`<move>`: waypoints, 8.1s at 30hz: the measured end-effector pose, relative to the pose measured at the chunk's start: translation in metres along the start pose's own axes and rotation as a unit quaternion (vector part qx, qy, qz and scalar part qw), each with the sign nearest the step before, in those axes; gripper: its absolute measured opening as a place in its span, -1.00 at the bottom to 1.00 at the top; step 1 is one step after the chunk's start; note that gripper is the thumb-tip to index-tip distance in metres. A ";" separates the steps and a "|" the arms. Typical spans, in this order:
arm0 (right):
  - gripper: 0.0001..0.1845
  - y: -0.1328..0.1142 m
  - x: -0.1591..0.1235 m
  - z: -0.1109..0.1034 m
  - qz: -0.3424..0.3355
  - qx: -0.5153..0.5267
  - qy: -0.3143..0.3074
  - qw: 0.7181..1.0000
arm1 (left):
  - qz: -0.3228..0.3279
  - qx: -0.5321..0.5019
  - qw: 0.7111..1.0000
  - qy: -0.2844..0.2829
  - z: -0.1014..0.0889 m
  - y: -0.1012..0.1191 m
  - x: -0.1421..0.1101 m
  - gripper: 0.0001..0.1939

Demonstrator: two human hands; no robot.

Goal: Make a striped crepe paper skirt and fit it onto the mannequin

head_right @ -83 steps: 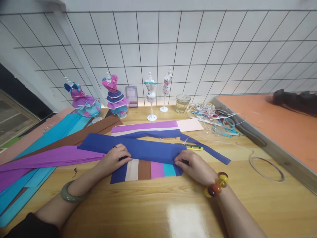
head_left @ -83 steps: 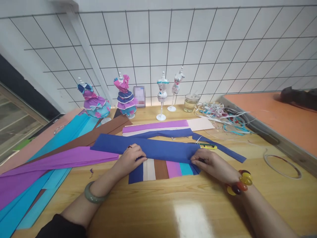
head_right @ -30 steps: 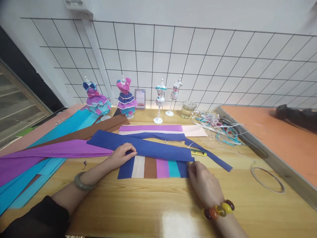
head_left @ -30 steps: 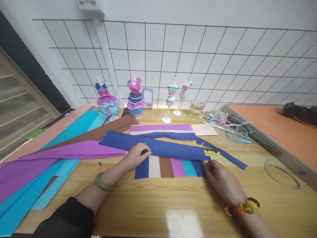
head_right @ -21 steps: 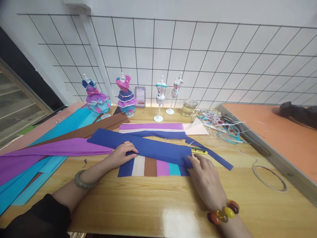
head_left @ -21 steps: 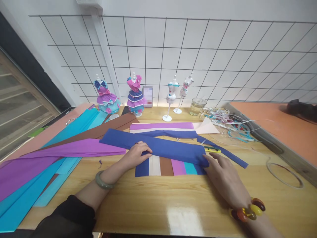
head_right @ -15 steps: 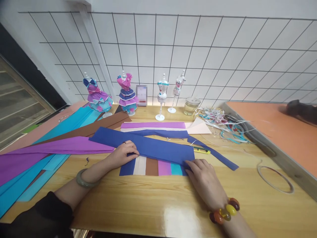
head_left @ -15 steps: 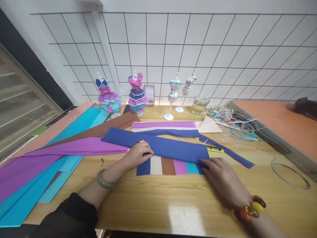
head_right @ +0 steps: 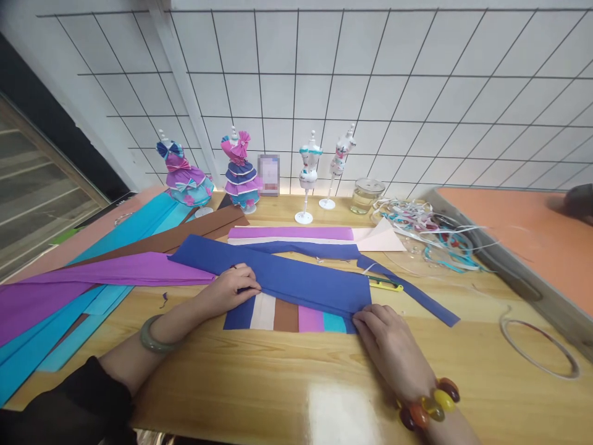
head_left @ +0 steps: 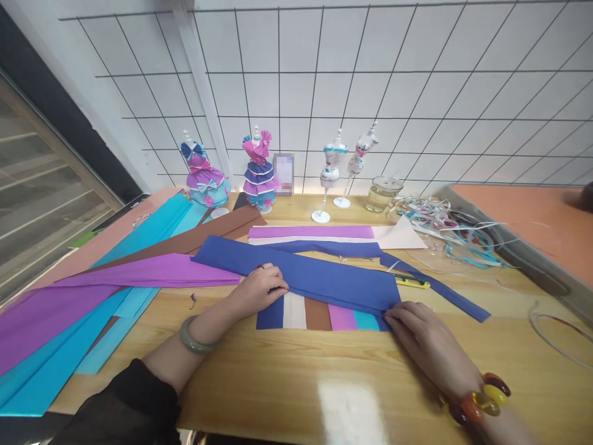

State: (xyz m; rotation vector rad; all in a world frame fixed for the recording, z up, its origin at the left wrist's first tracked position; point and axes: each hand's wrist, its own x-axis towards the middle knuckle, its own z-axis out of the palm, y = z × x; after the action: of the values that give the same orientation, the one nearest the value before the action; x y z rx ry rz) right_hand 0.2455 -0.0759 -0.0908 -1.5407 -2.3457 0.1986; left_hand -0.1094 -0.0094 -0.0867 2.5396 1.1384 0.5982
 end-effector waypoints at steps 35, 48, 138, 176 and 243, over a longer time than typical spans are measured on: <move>-0.67 0.023 0.037 -0.021 0.066 0.024 -0.037 0.997 | -0.086 0.045 0.995 0.004 -0.008 -0.005 -0.002 -0.76; -0.70 0.009 0.131 0.021 -0.136 -0.004 -0.035 0.990 | 0.089 0.120 0.988 0.036 -0.007 0.020 -0.008 -0.71; -0.51 -0.001 -0.046 0.009 -0.160 -0.108 -0.022 0.981 | 0.147 0.346 0.926 -0.020 0.017 0.081 -0.045 -0.80; -0.73 0.007 -0.051 -0.015 -0.084 -0.014 -0.031 0.996 | 0.083 0.199 0.976 -0.019 0.017 0.066 -0.043 -0.76; -0.60 0.035 -0.040 -0.049 0.207 0.025 -0.156 0.966 | -0.186 0.056 0.981 -0.006 0.011 0.064 -0.028 -0.69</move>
State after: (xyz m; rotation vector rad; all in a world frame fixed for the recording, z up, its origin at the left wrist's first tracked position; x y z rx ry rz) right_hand 0.3069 -0.1008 -0.0632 -2.0884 -2.1781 0.6357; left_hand -0.0805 -0.0728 -0.0763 2.3206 1.6297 0.4329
